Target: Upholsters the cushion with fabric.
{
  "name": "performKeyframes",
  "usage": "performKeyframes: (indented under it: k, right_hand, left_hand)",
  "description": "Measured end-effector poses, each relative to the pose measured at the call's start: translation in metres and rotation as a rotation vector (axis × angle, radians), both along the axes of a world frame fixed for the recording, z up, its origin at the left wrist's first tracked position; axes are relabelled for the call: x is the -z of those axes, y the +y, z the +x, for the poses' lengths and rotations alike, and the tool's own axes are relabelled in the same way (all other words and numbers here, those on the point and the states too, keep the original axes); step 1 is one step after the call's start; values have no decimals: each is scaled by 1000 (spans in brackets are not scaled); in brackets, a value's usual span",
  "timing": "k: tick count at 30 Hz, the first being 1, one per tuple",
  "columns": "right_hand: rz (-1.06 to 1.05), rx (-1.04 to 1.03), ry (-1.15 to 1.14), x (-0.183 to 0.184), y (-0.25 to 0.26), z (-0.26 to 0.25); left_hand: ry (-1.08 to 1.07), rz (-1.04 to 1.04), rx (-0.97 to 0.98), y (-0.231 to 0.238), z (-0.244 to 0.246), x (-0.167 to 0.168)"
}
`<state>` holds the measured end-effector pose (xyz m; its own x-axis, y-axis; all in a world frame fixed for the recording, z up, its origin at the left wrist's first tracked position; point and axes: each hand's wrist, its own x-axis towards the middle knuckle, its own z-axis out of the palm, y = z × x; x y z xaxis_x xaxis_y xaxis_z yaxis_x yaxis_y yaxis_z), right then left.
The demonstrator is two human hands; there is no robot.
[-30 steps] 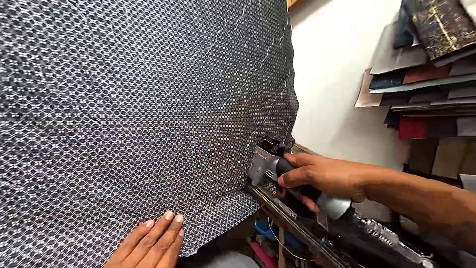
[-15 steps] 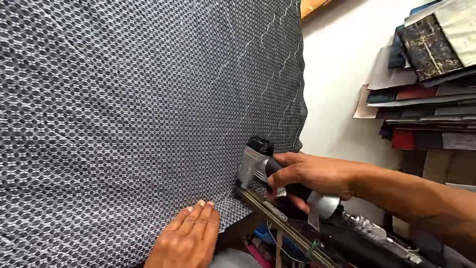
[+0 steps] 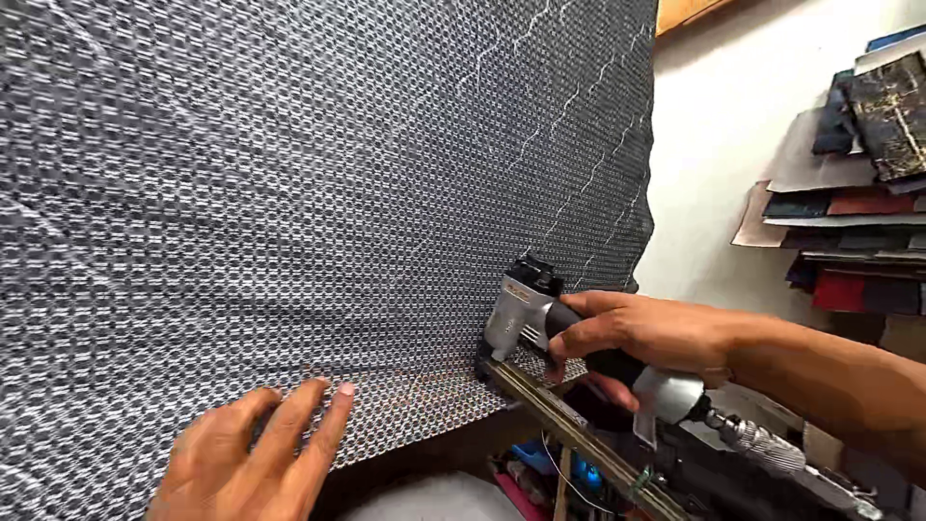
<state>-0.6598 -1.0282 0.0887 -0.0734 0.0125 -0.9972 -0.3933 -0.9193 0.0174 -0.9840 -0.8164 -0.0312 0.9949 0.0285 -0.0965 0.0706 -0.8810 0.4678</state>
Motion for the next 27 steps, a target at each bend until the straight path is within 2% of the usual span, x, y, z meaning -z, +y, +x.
performKeyframes:
  k: [6, 21, 24, 27]
  right_hand:
    - [30, 43, -33, 1, 33, -27]
    - [145, -45, -15, 9, 98, -61]
    - [167, -70, -38, 6, 113, -63]
    - [165, -15, -30, 10, 127, -76]
  left_hand:
    - [-200, -85, -87, -10, 1, 19]
    - [-221, -61, -65, -13, 0, 12]
    - [-203, -32, -112, 27, -28, 6]
    - [-143, 17, -96, 102, -63, 5]
